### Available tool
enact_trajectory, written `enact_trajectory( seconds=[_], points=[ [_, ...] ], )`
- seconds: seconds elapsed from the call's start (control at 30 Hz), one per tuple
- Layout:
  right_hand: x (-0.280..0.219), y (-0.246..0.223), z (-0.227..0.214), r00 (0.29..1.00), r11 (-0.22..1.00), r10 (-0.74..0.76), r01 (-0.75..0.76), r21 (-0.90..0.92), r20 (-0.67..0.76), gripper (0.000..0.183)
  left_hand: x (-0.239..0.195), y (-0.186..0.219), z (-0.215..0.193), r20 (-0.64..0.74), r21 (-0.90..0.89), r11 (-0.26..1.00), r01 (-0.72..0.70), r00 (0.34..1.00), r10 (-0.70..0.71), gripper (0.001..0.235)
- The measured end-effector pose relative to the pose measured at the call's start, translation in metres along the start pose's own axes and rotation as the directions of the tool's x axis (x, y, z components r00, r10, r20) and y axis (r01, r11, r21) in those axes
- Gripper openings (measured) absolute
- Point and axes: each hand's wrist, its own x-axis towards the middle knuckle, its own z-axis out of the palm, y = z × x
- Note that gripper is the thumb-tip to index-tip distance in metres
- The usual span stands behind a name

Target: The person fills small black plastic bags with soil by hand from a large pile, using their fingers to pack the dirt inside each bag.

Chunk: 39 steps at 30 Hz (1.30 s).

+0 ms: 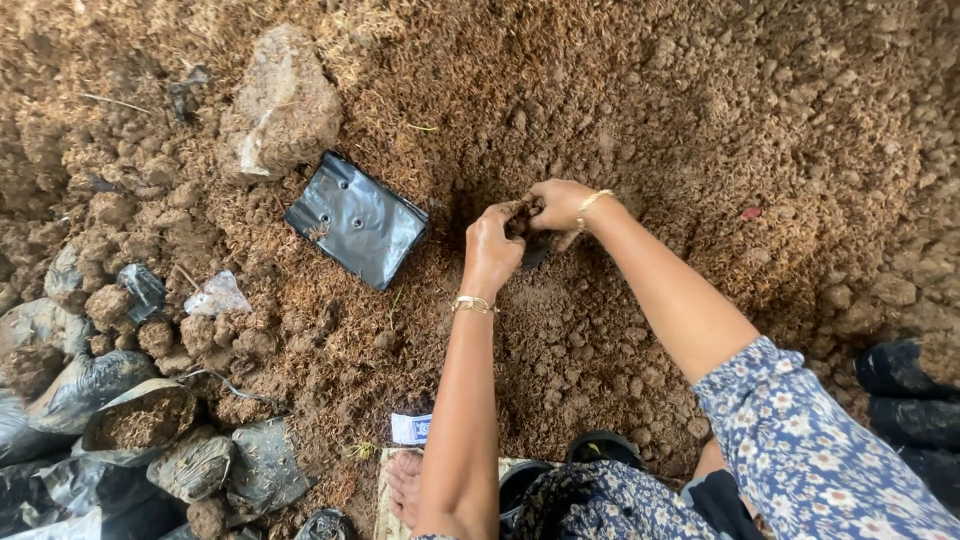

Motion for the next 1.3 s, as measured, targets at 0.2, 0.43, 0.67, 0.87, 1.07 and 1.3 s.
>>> enact_trajectory(
  seconds=[0.2, 0.43, 0.67, 0.87, 1.07, 1.3],
  points=[
    [0.043, 0.010, 0.037, 0.954, 0.738, -0.201, 0.000, -0.674, -0.221, 0.040, -0.008, 0.007, -0.004, -0.033, 0.129, 0.991, -0.045, 0.998, 0.050, 0.044],
    [-0.104, -0.017, -0.050, 0.997, 0.952, 0.001, -0.023, -0.305, -0.073, 0.058, -0.015, 0.029, -0.023, 0.050, 0.072, 0.984, 0.164, 0.985, -0.168, 0.052],
    [-0.022, 0.092, -0.010, 0.939, 0.794, 0.131, -0.292, -0.533, -0.320, 0.091, 0.000, 0.018, -0.005, 0.067, 0.123, 0.986, 0.116, 0.990, -0.125, 0.058],
    [0.044, 0.127, -0.014, 0.892, 0.873, -0.161, -0.071, -0.482, -0.422, 0.059, -0.006, 0.037, -0.013, 0.067, 0.020, 0.990, 0.142, 0.988, -0.143, 0.052],
    [-0.078, -0.019, -0.041, 0.988, 0.834, -0.125, 0.157, 0.529, -0.095, 0.078, 0.000, 0.016, -0.003, 0.030, -0.008, 0.991, 0.135, 0.990, -0.134, 0.046],
    [-0.116, -0.091, -0.022, 0.947, 0.943, -0.289, 0.256, -0.211, -0.140, 0.072, 0.022, -0.031, -0.001, 0.023, -0.017, 0.984, 0.179, 0.984, -0.179, 0.062]
  ],
)
